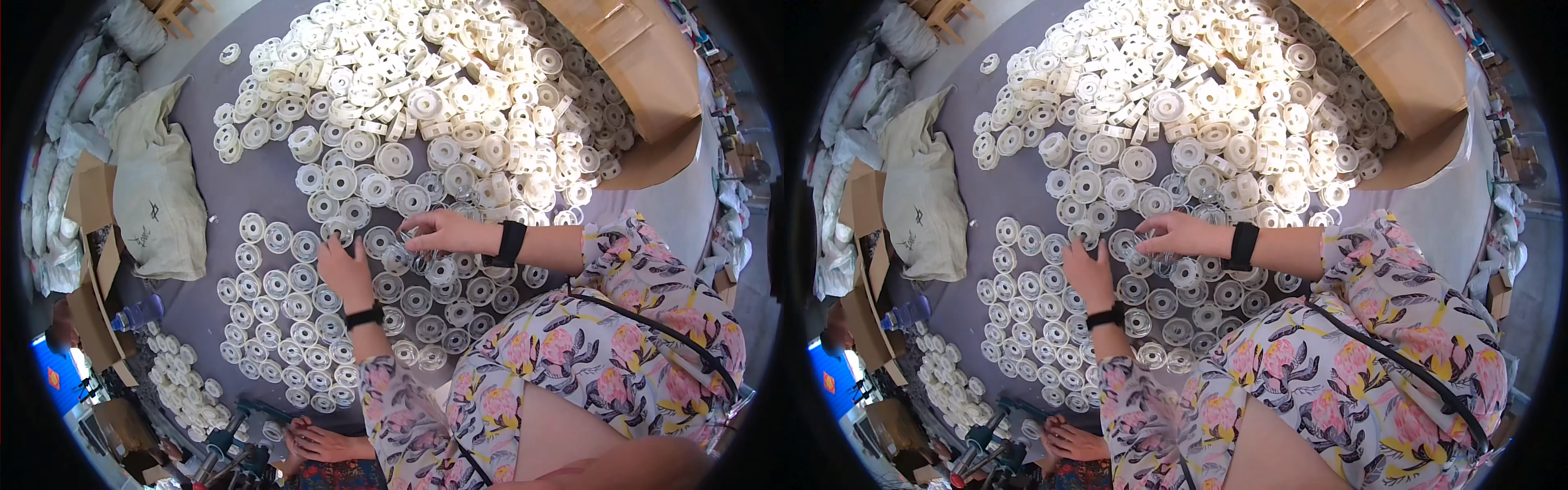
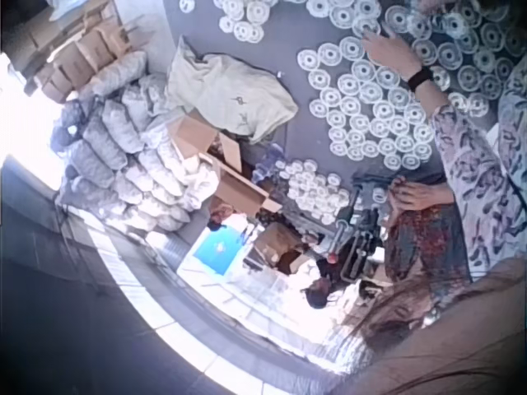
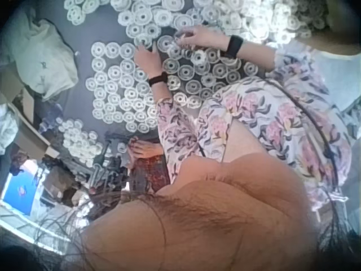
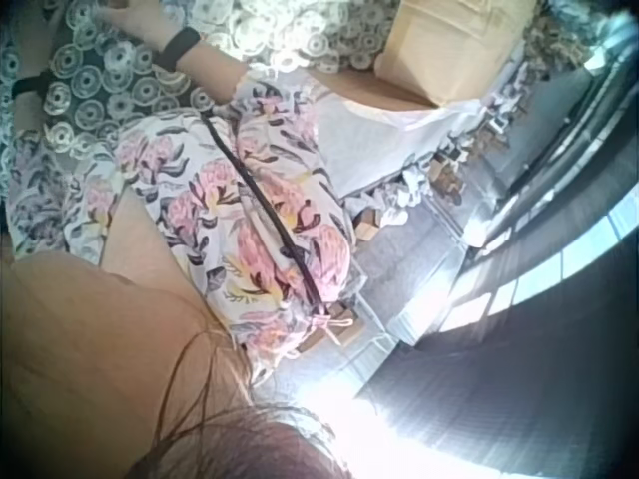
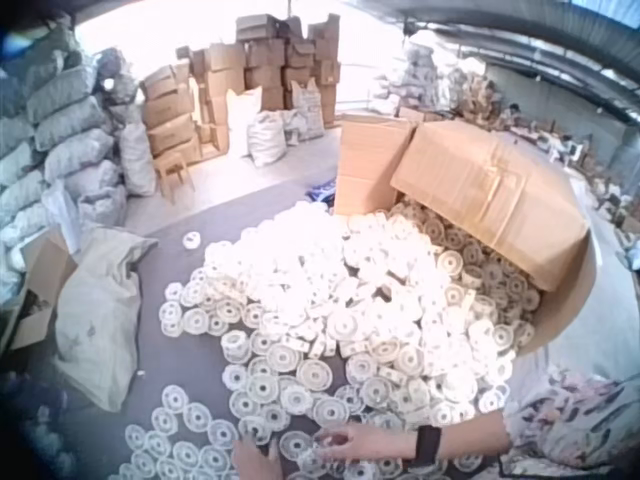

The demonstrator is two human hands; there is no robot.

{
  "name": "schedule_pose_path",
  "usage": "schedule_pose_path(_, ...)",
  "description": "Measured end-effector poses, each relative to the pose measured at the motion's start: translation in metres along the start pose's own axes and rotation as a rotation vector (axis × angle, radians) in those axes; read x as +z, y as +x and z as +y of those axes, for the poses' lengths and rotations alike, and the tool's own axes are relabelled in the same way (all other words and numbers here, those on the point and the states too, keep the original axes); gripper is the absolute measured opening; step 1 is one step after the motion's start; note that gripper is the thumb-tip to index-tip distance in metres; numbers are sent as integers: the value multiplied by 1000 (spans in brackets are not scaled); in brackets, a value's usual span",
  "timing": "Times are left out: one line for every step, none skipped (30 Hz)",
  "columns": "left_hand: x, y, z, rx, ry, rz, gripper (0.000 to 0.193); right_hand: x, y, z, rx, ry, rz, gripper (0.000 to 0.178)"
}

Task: Sort and assemble white plastic wheel-like components with metal circular inserts.

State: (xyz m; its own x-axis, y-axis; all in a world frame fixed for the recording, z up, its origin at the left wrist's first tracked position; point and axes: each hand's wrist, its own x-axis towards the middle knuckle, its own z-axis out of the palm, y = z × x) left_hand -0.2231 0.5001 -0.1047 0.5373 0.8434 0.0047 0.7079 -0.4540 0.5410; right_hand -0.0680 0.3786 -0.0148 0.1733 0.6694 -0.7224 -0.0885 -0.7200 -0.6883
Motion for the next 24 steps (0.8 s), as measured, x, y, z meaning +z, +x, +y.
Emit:
schedule_pose_path(11,4,-5,8,-9,-2,30,-2,-1,5,7,29,9,56)
schedule_pose_path(10,3,-17,61,58,-34,27,3,-1,2,-1,25,-16,56)
schedule_pose_path(7,-1,-27,111,128,-68,25,9,-1,-1,1,28,-36,56)
schedule_pose_path(9,-1,-23,125,117,-71,25,6,-3,1,13,37,-13,55)
schedule_pose_path(9,-3,-19,145,120,-111,23,1,-5,4,15,40,1,55)
schedule_pose_path(9,-6,-15,165,124,-151,22,-4,-5,6,38,83,28,55)
schedule_pose_path(8,-9,-11,174,120,-157,22,-8,-5,9,61,126,52,56)
schedule_pose_path(-7,-16,-10,138,83,-120,22,-3,-4,7,56,130,25,56)
schedule_pose_path(-23,-24,-9,103,47,-82,23,2,-1,7,51,120,1,53)
schedule_pose_path(-21,-23,3,115,-16,-65,30,-5,-1,12,56,109,31,51)
schedule_pose_path(-14,-26,14,134,-34,-73,30,-11,-1,17,61,111,57,51)
schedule_pose_path(-22,-35,20,5,-416,-173,34,-7,-1,15,57,130,19,52)
schedule_pose_path(-27,-44,25,-121,-806,-266,39,-4,-1,15,53,146,-11,52)
schedule_pose_path(-29,-53,32,-124,-803,-260,39,-1,-1,16,51,144,-17,52)
schedule_pose_path(-31,-62,38,-154,-927,-302,39,1,-1,17,30,168,-36,52)
schedule_pose_path(-32,-68,41,-183,-1053,-345,39,3,-3,17,10,192,-52,53)
schedule_pose_path(-29,-72,38,-182,-1054,-341,39,3,-5,16,8,188,-53,53)
schedule_pose_path(-24,-76,33,-226,-1166,-330,38,2,-8,14,45,158,-92,53)
schedule_pose_path(-24,-78,32,-271,-1276,-315,36,2,-9,11,82,127,-134,53)
schedule_pose_path(-26,-81,33,-269,-1277,-310,36,2,-10,13,79,122,-136,53)
schedule_pose_path(-32,-82,36,-325,-1320,-345,36,1,-10,14,48,102,-145,52)
schedule_pose_path(-35,-82,39,-380,-1362,-382,35,0,-10,13,18,83,-154,51)
schedule_pose_path(-31,-83,36,-477,-1434,-412,32,-3,-11,12,15,81,-154,51)
schedule_pose_path(-26,-82,28,-579,-1505,-441,30,-4,-14,5,-112,-154,-147,52)
